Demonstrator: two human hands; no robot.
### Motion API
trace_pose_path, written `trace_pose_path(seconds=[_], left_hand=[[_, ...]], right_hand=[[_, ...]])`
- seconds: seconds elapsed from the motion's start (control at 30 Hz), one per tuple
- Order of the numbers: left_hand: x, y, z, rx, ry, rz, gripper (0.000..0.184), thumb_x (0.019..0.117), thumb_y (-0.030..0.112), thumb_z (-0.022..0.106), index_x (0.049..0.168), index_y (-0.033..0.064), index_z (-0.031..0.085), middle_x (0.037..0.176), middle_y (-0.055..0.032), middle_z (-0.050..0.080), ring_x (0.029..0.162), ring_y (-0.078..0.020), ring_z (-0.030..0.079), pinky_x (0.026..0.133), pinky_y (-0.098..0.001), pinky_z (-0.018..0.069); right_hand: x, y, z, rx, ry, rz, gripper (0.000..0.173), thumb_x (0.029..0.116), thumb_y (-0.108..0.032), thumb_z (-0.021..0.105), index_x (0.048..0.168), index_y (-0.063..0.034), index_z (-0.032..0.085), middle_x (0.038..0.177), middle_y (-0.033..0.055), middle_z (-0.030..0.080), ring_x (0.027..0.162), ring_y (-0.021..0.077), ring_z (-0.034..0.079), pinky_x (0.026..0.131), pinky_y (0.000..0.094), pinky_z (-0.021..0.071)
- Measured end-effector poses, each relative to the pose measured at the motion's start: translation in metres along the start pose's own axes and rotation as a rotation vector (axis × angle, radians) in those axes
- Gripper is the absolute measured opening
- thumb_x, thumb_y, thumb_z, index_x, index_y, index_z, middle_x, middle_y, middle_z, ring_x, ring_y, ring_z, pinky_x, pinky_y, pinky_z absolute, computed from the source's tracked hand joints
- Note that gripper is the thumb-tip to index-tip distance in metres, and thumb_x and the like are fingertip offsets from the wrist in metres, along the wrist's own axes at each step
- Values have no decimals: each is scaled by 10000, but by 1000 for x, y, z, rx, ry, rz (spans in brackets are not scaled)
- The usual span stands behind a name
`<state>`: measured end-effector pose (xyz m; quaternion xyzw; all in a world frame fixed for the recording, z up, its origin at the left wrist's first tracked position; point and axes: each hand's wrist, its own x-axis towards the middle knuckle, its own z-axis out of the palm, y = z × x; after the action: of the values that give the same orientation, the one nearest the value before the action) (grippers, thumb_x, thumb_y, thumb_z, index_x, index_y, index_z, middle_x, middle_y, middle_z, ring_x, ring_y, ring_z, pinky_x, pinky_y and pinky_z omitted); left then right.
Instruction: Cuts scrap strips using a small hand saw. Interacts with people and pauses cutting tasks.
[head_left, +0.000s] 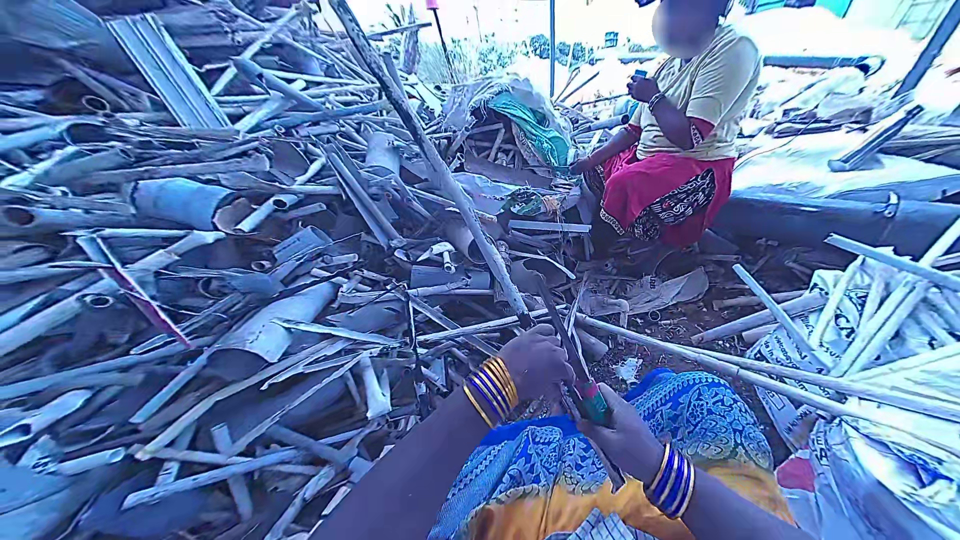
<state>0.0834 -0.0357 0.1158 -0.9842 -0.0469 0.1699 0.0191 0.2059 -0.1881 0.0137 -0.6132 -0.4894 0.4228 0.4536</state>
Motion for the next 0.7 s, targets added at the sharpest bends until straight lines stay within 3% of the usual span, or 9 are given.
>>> trace_pose_path(seconds=[0.07,0.17,0.23,0.33,0.43,0.5,0.57,0.63,0.7], left_hand=[[-3,-7,22,-94,239,-5,275,961,160,700,1230,158,758,1268,-127,707,1350,-326,552,1245,-553,173],[-5,-5,58,-254,569,-176,558,833,263,830,1358,140,685,1493,-175,556,1477,-378,406,1222,-628,175],[-6,4,77,-443,577,-374,740,873,299,796,1506,48,508,1595,-194,424,1504,-362,361,1234,-581,185],[-7,18,109,-901,607,-560,735,1008,249,616,1584,-53,274,1606,-271,350,1457,-376,418,1208,-456,336],[-17,35,128,-1377,448,-586,604,1097,303,439,1579,-30,295,1527,-259,467,1366,-321,532,1142,-430,424],[-26,41,142,-1545,285,-459,724,1058,488,369,1568,-23,314,1448,-220,561,1262,-286,623,1059,-430,509],[-31,48,142,-1663,245,-379,909,965,618,467,1576,-27,275,1424,-198,582,1200,-261,659,993,-418,554],[-33,55,131,-1681,254,-370,947,911,478,604,1587,-45,198,1460,-205,533,1195,-235,649,982,-392,555],[-31,55,123,-1619,324,-404,989,849,358,724,1584,-55,207,1454,-208,533,1159,-188,665,972,-333,556]], right_hand=[[1,7,4,160,85,-42,427,836,-45,694,1233,8,546,950,41,655,826,61,655,781,252,558],[1,10,9,368,157,-9,396,835,13,686,1200,10,534,887,27,656,766,60,657,736,238,562],[0,7,16,500,195,74,385,865,66,664,1213,19,504,887,48,650,763,86,664,731,249,570],[3,9,26,601,236,195,416,909,86,649,1282,26,475,943,95,640,787,127,667,730,279,574],[14,17,32,642,275,315,441,936,61,651,1332,12,464,994,116,645,791,146,658,703,291,558],[24,24,35,693,314,396,426,955,36,647,1333,6,453,980,116,630,768,148,639,678,291,540],[36,32,39,751,348,446,419,974,5,643,1346,10,452,987,132,635,779,165,650,694,307,551],[48,36,43,783,362,488,434,991,-32,638,1371,16,434,1022,147,615,815,186,635,732,334,541],[64,38,47,787,364,524,439,995,-76,651,1364,15,432,1006,147,599,797,191,618,713,341,533]])
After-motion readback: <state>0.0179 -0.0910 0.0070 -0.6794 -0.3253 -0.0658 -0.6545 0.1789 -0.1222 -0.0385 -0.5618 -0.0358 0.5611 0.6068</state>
